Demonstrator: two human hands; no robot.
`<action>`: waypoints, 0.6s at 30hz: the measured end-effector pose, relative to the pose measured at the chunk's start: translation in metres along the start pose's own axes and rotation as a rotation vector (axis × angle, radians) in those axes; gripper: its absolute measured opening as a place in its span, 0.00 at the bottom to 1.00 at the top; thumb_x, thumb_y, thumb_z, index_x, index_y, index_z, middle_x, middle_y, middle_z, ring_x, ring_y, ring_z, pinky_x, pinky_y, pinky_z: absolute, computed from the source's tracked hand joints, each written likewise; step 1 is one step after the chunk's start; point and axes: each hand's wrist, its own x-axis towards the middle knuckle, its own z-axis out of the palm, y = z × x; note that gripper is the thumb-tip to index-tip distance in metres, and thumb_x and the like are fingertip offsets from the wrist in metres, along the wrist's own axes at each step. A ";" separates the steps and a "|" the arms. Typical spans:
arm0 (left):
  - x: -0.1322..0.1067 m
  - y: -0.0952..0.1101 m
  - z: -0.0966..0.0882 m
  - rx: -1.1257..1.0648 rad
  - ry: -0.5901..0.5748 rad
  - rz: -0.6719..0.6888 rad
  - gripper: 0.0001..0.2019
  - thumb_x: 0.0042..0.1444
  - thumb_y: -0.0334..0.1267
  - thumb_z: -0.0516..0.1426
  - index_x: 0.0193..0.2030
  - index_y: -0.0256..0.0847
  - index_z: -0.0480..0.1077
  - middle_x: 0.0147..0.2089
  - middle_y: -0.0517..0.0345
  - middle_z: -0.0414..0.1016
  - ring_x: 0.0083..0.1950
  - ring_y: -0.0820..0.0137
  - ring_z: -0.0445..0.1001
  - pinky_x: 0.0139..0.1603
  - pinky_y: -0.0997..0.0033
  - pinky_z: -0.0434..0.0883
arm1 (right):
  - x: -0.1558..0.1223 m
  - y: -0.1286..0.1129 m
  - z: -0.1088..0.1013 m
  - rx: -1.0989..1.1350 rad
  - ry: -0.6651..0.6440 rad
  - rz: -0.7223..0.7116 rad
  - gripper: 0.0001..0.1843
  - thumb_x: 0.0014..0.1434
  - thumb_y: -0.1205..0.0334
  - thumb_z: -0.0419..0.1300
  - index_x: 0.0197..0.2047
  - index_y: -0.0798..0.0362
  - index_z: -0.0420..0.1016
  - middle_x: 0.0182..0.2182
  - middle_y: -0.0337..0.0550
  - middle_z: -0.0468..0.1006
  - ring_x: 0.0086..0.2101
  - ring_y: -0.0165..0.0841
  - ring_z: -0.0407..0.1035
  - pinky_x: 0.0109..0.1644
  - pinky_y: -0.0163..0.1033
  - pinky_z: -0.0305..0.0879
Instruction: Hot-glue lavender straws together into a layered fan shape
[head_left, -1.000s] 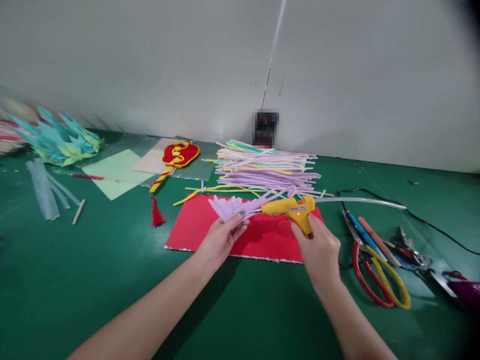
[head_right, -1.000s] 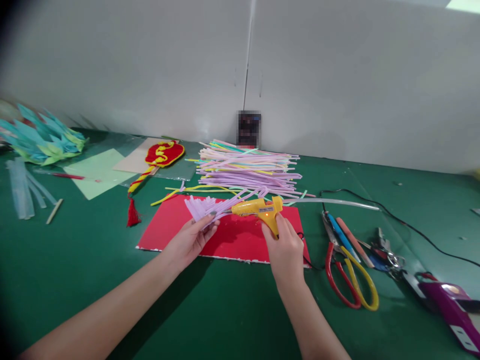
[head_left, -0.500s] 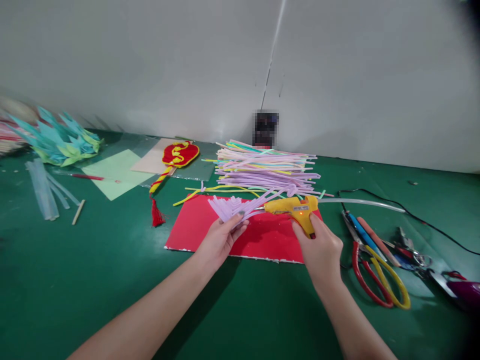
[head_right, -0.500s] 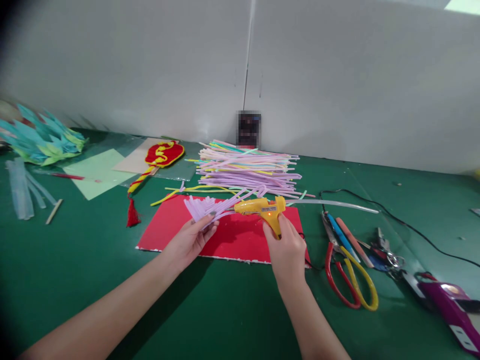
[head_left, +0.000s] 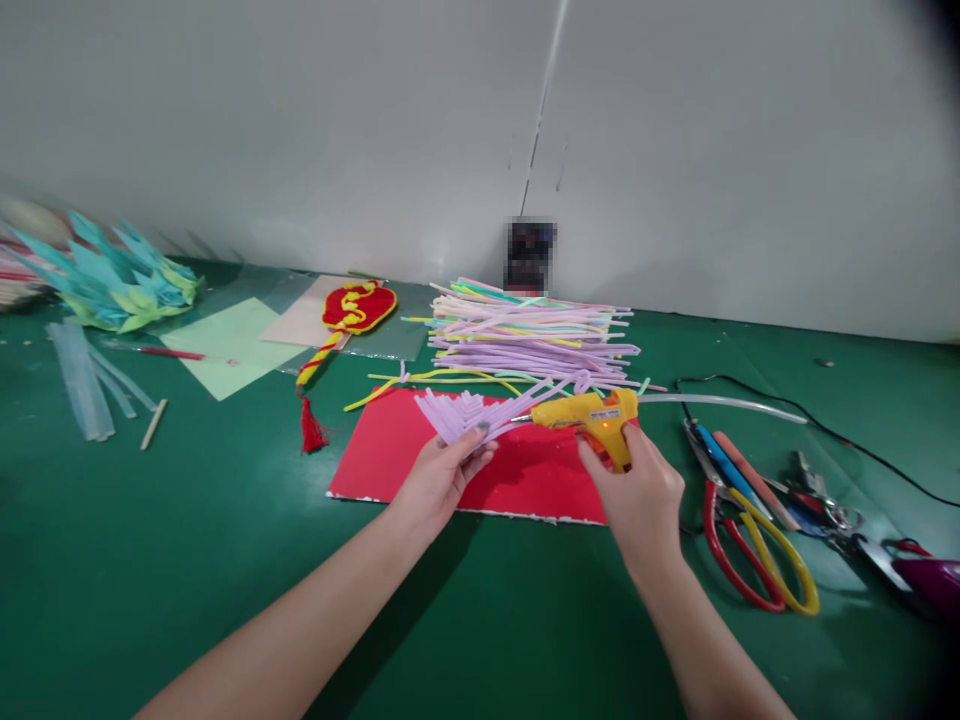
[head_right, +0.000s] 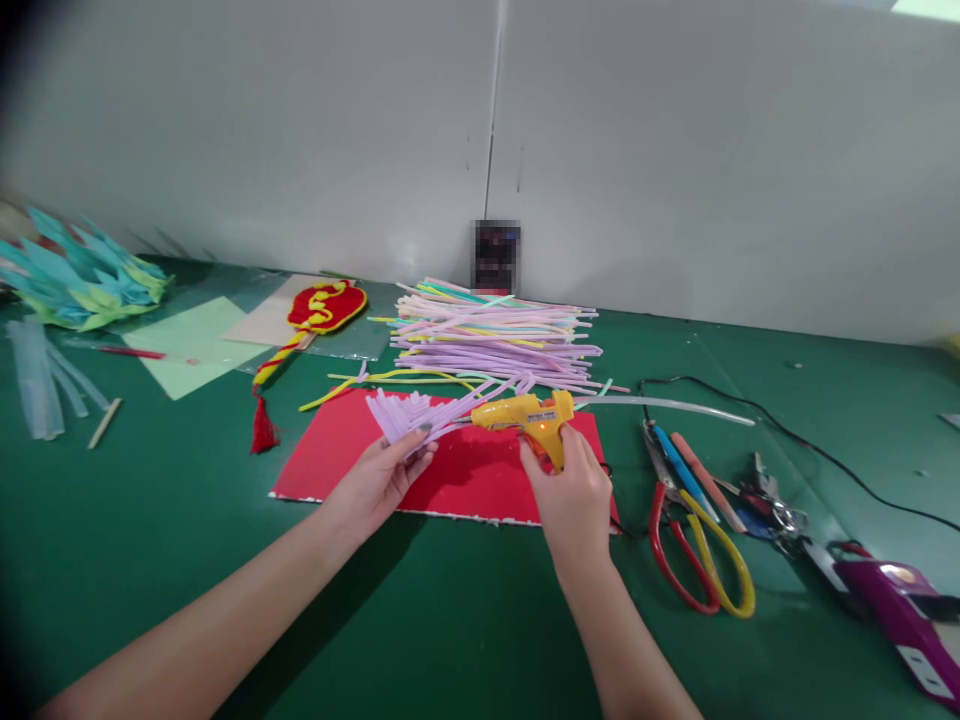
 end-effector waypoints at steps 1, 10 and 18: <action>0.000 0.000 0.000 -0.002 0.001 0.000 0.03 0.48 0.24 0.62 0.30 0.31 0.74 0.27 0.55 0.77 0.27 0.75 0.76 0.31 0.81 0.76 | 0.000 0.000 0.000 0.001 0.001 -0.002 0.14 0.56 0.54 0.57 0.38 0.58 0.72 0.26 0.46 0.76 0.25 0.34 0.70 0.27 0.36 0.66; 0.001 -0.001 -0.002 -0.004 -0.002 -0.004 0.02 0.49 0.24 0.61 0.30 0.31 0.75 0.27 0.55 0.77 0.27 0.75 0.76 0.31 0.82 0.76 | -0.003 0.002 0.002 -0.005 0.028 -0.019 0.15 0.57 0.56 0.57 0.41 0.59 0.73 0.30 0.50 0.79 0.26 0.36 0.73 0.29 0.38 0.69; 0.004 -0.002 -0.004 -0.020 -0.012 0.005 0.03 0.49 0.23 0.61 0.31 0.31 0.75 0.27 0.54 0.78 0.28 0.75 0.76 0.32 0.81 0.76 | -0.004 0.003 0.002 0.023 0.009 -0.018 0.16 0.59 0.54 0.54 0.41 0.57 0.73 0.30 0.50 0.79 0.27 0.36 0.73 0.30 0.39 0.69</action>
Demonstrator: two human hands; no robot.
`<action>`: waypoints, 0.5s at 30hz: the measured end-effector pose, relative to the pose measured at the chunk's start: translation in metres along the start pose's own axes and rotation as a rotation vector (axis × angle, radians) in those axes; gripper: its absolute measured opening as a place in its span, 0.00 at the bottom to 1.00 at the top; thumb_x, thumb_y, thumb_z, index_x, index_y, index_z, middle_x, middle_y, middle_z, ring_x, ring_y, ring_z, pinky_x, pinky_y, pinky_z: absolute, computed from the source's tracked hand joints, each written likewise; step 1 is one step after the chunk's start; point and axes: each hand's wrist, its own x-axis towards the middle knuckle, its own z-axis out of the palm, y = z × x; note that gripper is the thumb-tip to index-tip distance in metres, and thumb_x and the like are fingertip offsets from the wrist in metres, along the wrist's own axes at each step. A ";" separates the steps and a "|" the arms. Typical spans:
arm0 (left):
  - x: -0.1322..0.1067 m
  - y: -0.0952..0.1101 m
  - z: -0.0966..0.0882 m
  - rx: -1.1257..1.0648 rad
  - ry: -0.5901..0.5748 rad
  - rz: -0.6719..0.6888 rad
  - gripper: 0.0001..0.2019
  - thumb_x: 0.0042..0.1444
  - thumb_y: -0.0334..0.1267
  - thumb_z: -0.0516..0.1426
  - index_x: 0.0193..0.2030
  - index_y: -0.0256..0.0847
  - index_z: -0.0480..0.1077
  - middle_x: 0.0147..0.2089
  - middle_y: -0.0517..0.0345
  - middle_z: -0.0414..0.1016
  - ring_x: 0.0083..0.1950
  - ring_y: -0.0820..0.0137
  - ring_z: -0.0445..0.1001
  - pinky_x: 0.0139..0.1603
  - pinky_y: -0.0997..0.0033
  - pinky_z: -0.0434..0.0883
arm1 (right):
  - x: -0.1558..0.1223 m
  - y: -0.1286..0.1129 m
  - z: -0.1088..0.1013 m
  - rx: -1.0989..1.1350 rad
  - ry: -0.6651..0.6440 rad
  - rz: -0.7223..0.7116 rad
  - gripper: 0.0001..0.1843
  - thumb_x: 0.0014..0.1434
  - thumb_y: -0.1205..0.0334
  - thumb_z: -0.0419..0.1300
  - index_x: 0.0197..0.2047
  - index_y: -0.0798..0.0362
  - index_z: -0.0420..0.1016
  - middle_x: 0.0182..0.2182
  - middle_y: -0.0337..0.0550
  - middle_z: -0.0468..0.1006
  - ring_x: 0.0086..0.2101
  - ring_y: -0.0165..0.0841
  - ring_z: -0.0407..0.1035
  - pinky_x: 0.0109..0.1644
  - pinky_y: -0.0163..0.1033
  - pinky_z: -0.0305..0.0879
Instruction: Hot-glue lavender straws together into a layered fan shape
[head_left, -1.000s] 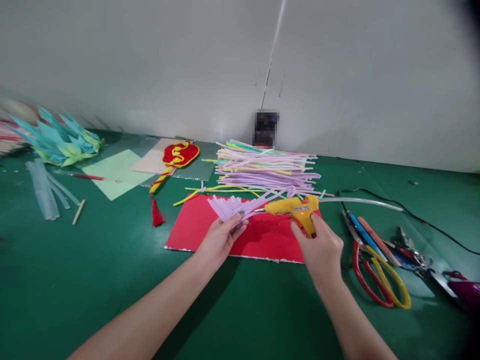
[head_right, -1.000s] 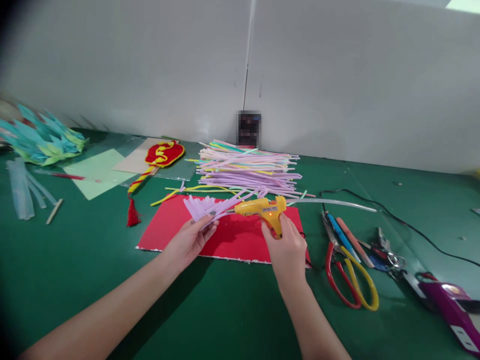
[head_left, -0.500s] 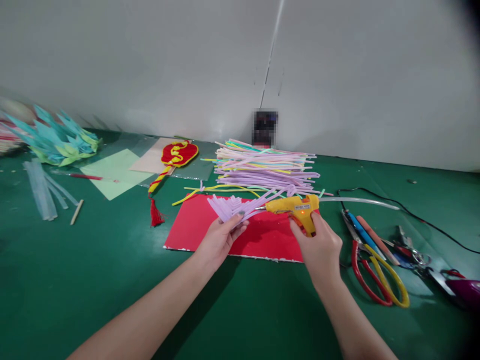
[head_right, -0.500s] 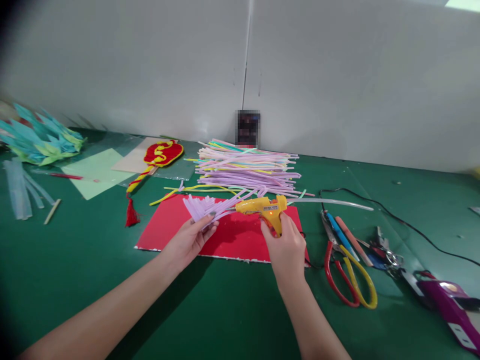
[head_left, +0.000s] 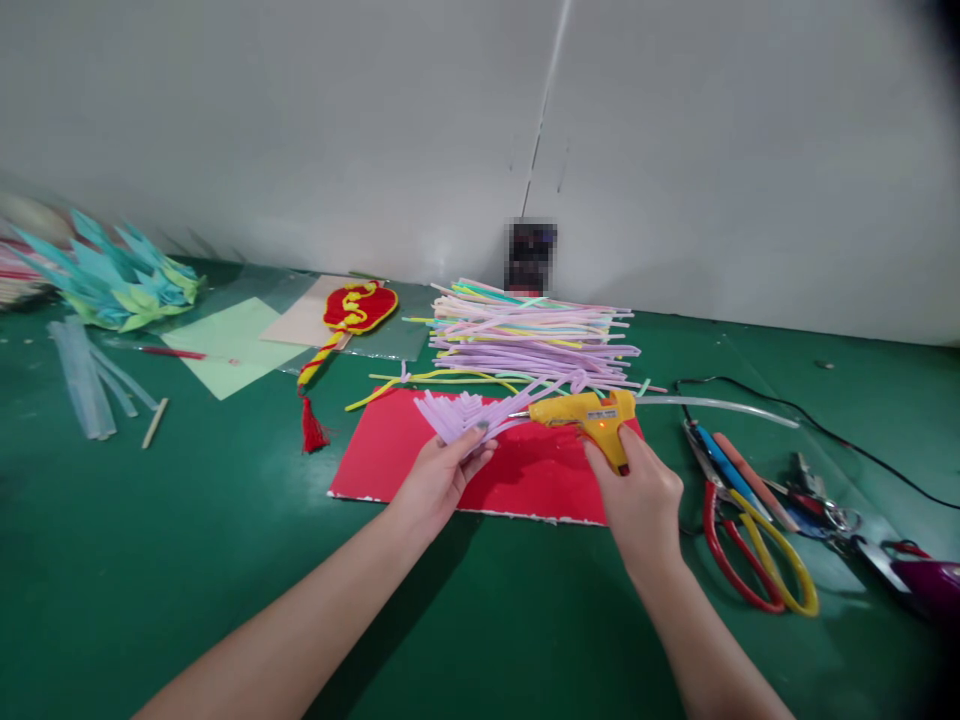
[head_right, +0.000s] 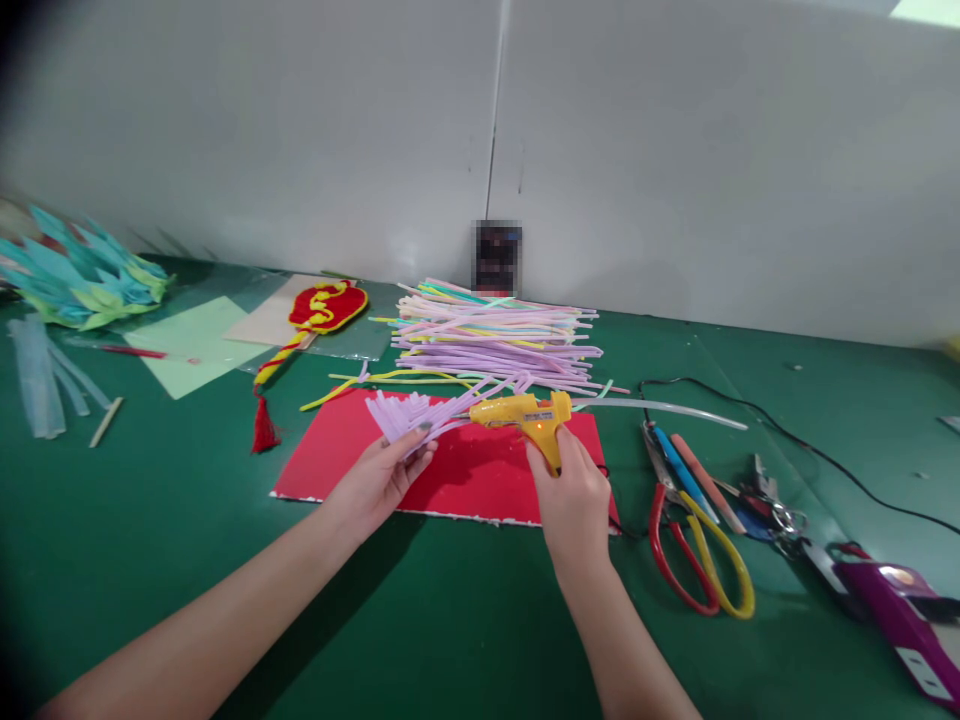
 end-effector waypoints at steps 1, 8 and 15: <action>0.000 0.000 0.000 -0.004 -0.003 0.001 0.03 0.49 0.23 0.61 0.31 0.31 0.75 0.27 0.54 0.78 0.28 0.75 0.77 0.32 0.81 0.76 | 0.000 0.000 0.000 0.003 -0.009 -0.001 0.16 0.60 0.54 0.54 0.41 0.58 0.73 0.30 0.50 0.79 0.27 0.36 0.73 0.30 0.39 0.69; -0.002 0.001 0.002 -0.002 0.004 -0.008 0.03 0.51 0.23 0.59 0.30 0.31 0.75 0.27 0.54 0.77 0.28 0.75 0.76 0.31 0.82 0.76 | 0.003 -0.002 -0.001 -0.007 0.000 -0.005 0.16 0.58 0.53 0.56 0.39 0.59 0.72 0.28 0.49 0.77 0.26 0.35 0.71 0.29 0.38 0.67; -0.004 0.002 0.003 0.011 -0.007 -0.015 0.04 0.51 0.23 0.59 0.31 0.31 0.75 0.28 0.54 0.78 0.28 0.75 0.76 0.30 0.81 0.76 | 0.003 -0.004 0.002 -0.032 -0.058 0.063 0.17 0.54 0.50 0.58 0.36 0.58 0.70 0.26 0.46 0.73 0.26 0.35 0.69 0.25 0.36 0.64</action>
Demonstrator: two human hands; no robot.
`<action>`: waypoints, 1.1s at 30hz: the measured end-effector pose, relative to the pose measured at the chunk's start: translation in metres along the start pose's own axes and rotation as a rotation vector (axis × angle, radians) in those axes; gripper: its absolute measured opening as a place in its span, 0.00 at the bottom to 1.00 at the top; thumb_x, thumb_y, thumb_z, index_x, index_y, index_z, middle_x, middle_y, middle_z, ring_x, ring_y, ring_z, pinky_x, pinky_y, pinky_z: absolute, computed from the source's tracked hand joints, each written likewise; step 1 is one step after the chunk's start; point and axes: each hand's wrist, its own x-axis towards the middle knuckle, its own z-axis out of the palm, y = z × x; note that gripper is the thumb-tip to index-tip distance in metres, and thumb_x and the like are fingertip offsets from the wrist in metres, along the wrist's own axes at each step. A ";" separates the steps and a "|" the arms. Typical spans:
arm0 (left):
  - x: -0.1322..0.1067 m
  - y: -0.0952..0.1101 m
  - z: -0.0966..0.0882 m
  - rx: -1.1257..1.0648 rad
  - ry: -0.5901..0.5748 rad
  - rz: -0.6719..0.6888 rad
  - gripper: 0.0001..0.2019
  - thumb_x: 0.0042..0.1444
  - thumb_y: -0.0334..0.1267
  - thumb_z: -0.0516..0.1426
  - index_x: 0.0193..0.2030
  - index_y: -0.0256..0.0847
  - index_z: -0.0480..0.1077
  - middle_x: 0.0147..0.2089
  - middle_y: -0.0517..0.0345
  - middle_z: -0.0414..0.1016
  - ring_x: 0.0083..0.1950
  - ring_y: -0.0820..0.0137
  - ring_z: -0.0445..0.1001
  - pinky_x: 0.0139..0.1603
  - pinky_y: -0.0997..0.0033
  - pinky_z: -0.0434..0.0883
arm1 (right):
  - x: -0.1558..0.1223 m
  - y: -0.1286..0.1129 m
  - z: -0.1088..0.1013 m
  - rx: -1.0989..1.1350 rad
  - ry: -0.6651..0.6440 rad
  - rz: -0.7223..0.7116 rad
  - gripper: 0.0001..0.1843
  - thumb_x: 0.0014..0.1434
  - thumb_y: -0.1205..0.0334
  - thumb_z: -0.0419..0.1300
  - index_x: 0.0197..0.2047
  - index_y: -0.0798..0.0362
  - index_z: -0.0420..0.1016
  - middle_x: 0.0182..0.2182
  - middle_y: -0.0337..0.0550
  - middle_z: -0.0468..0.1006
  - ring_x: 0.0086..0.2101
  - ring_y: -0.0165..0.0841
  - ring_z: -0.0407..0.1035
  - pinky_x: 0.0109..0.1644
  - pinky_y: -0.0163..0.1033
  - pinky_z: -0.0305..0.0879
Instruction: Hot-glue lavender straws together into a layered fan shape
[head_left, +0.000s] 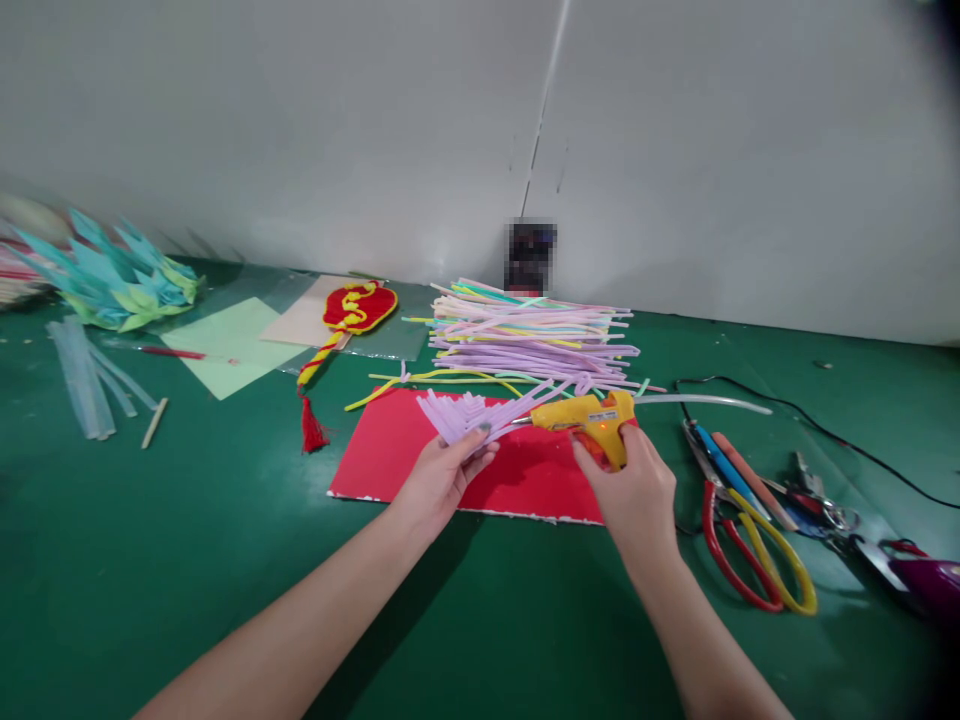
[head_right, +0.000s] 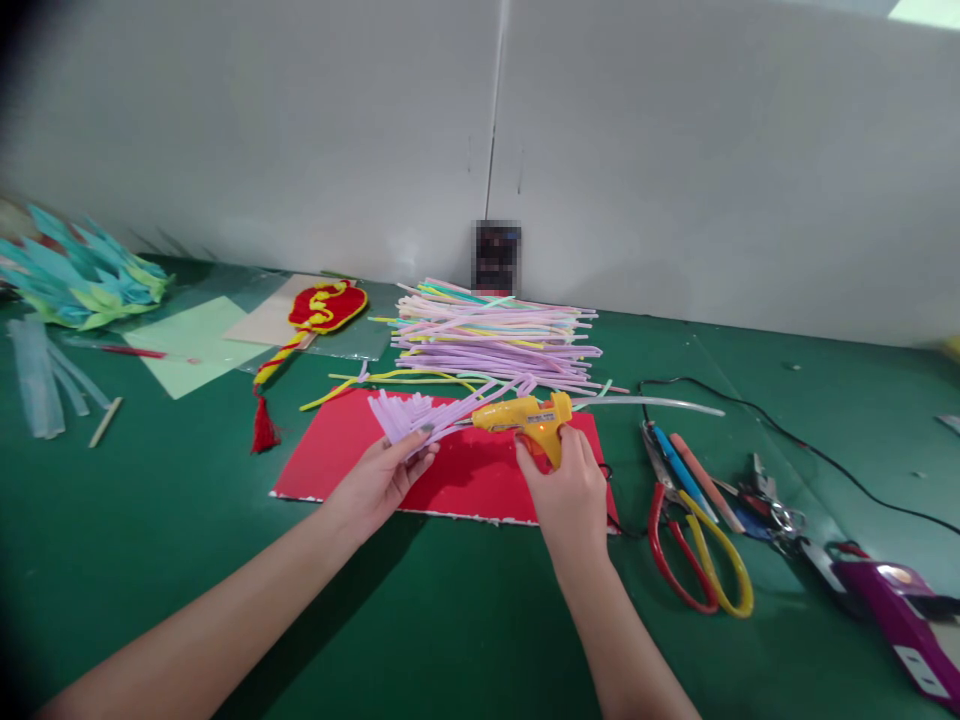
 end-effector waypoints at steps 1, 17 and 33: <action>0.000 0.000 0.000 0.001 -0.003 0.000 0.03 0.51 0.23 0.59 0.31 0.31 0.75 0.28 0.54 0.78 0.28 0.75 0.77 0.30 0.81 0.76 | 0.000 0.000 0.001 -0.001 0.003 -0.004 0.17 0.54 0.50 0.58 0.36 0.58 0.70 0.26 0.46 0.73 0.27 0.35 0.69 0.26 0.36 0.64; 0.002 -0.001 -0.001 -0.033 0.008 0.011 0.03 0.51 0.23 0.59 0.31 0.30 0.74 0.26 0.54 0.77 0.27 0.75 0.77 0.31 0.82 0.76 | -0.001 0.004 0.001 0.061 0.043 -0.058 0.12 0.56 0.57 0.57 0.37 0.58 0.71 0.26 0.46 0.76 0.26 0.34 0.71 0.30 0.36 0.67; 0.002 -0.002 -0.001 0.001 0.006 0.036 0.03 0.51 0.23 0.59 0.31 0.31 0.74 0.27 0.55 0.78 0.27 0.75 0.77 0.31 0.81 0.76 | 0.001 0.003 -0.003 0.043 0.017 -0.048 0.11 0.57 0.56 0.56 0.36 0.57 0.70 0.25 0.44 0.74 0.25 0.33 0.68 0.28 0.35 0.65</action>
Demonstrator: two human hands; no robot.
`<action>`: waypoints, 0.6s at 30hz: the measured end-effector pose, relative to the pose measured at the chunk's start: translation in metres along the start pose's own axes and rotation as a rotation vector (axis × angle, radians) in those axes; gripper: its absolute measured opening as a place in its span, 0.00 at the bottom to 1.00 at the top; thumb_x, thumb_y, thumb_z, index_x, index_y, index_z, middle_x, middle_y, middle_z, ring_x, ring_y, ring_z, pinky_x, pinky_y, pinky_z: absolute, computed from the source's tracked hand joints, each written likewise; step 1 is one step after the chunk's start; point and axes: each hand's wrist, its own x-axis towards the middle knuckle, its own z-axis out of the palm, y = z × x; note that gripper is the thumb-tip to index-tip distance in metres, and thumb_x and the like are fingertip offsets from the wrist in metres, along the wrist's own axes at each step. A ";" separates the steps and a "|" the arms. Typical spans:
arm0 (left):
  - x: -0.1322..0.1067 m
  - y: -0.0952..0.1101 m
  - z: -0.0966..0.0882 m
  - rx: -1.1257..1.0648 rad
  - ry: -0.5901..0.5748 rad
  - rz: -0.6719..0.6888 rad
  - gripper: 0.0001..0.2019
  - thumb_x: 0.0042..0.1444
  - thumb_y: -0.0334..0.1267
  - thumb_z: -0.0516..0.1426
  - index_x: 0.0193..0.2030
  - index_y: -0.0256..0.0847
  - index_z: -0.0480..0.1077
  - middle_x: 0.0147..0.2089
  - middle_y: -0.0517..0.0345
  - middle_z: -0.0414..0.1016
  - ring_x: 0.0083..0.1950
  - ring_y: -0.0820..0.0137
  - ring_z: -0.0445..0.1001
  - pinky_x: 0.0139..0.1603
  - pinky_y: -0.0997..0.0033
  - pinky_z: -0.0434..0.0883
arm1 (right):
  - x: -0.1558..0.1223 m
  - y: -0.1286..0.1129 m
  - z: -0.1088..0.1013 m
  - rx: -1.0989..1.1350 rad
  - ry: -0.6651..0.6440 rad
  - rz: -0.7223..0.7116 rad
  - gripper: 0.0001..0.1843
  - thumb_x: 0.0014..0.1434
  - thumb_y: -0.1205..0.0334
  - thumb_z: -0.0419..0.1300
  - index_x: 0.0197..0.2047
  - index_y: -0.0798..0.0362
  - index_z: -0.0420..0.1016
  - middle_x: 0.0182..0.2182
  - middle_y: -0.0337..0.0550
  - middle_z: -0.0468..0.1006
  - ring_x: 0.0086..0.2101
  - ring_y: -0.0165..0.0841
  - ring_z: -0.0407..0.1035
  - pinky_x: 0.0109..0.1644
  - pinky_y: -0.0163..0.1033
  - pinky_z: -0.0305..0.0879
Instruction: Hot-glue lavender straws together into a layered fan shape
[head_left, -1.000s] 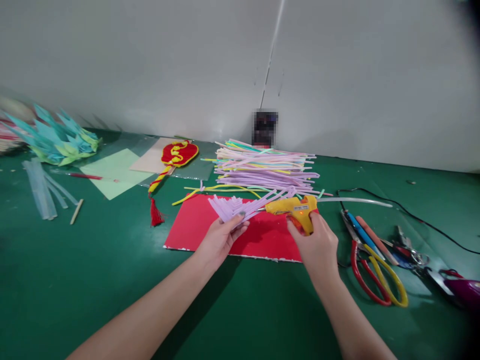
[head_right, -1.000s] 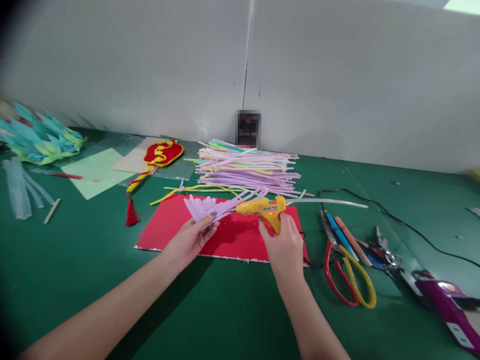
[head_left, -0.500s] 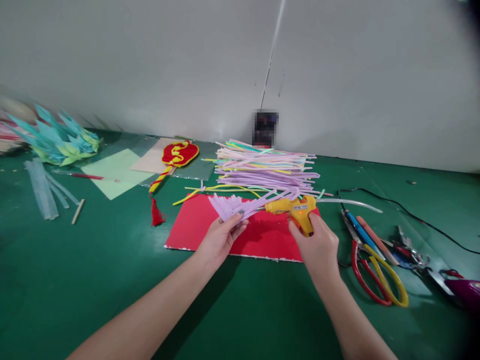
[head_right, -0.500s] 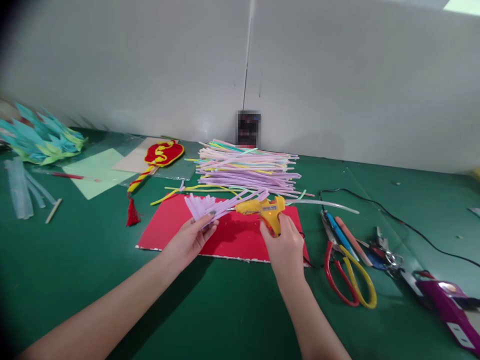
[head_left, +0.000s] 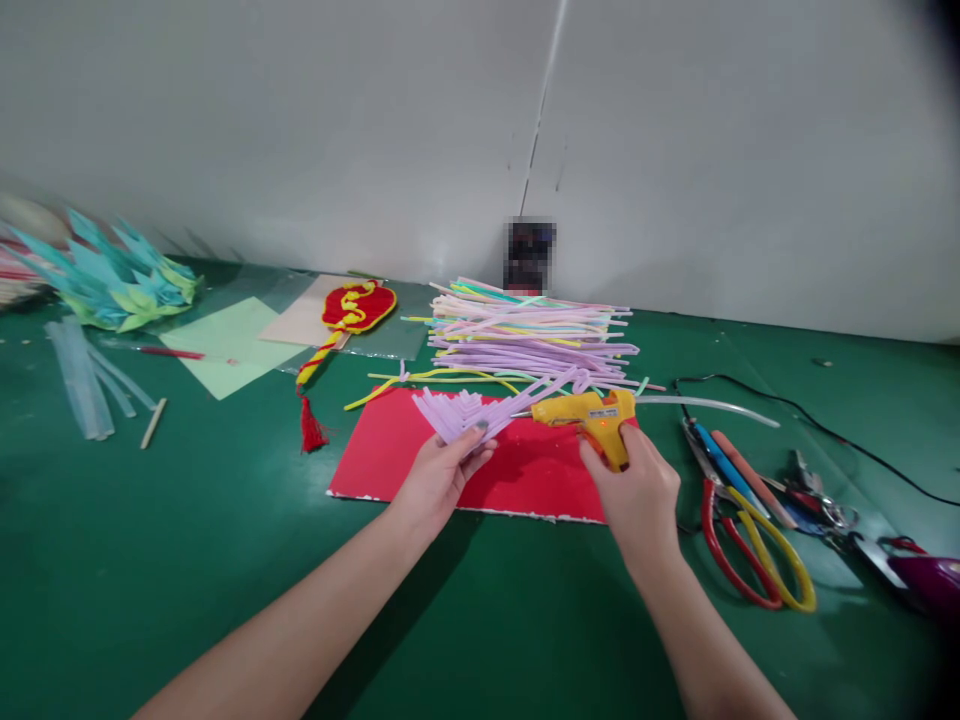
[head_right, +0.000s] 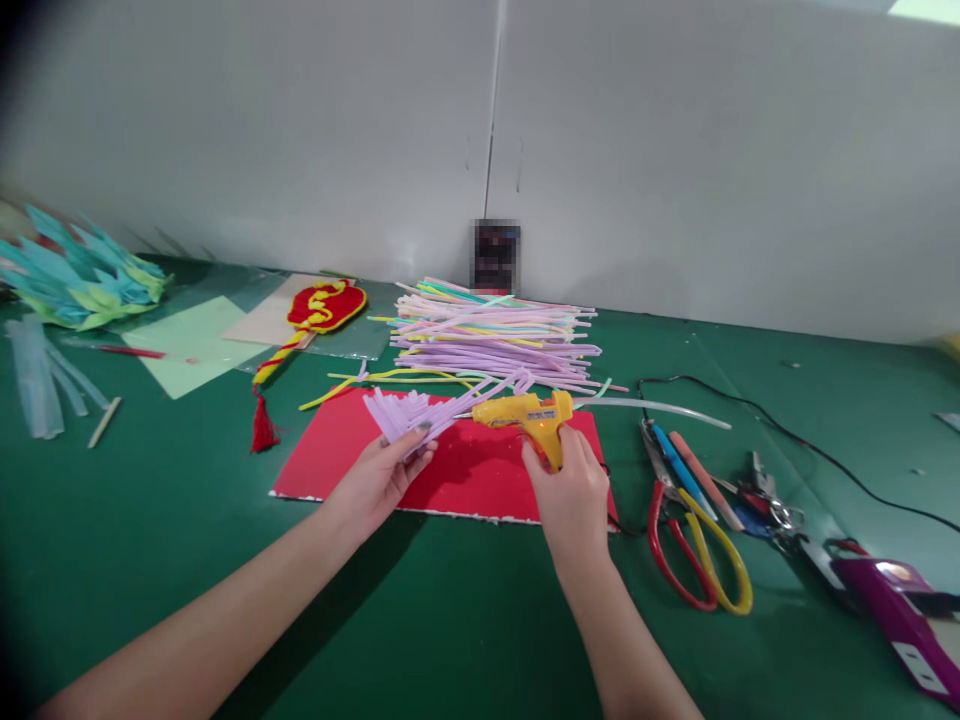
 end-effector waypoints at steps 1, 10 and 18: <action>0.000 0.000 0.000 0.001 0.001 0.000 0.04 0.51 0.23 0.59 0.31 0.31 0.75 0.27 0.55 0.78 0.27 0.75 0.77 0.30 0.81 0.76 | 0.000 0.001 0.000 0.004 0.002 -0.009 0.11 0.57 0.57 0.56 0.37 0.58 0.70 0.26 0.45 0.74 0.26 0.33 0.69 0.29 0.36 0.65; 0.000 0.000 0.000 -0.009 -0.004 0.007 0.04 0.51 0.23 0.59 0.31 0.30 0.75 0.27 0.54 0.78 0.27 0.75 0.77 0.31 0.81 0.76 | 0.000 -0.001 0.000 -0.003 0.028 -0.006 0.13 0.57 0.56 0.56 0.37 0.58 0.71 0.26 0.46 0.75 0.25 0.34 0.70 0.28 0.36 0.65; 0.000 -0.001 -0.001 -0.002 -0.016 0.019 0.04 0.46 0.25 0.63 0.30 0.31 0.75 0.27 0.55 0.78 0.28 0.74 0.77 0.31 0.81 0.76 | -0.003 0.003 0.001 0.010 0.013 -0.033 0.15 0.59 0.57 0.54 0.41 0.60 0.72 0.30 0.51 0.78 0.29 0.37 0.73 0.32 0.40 0.69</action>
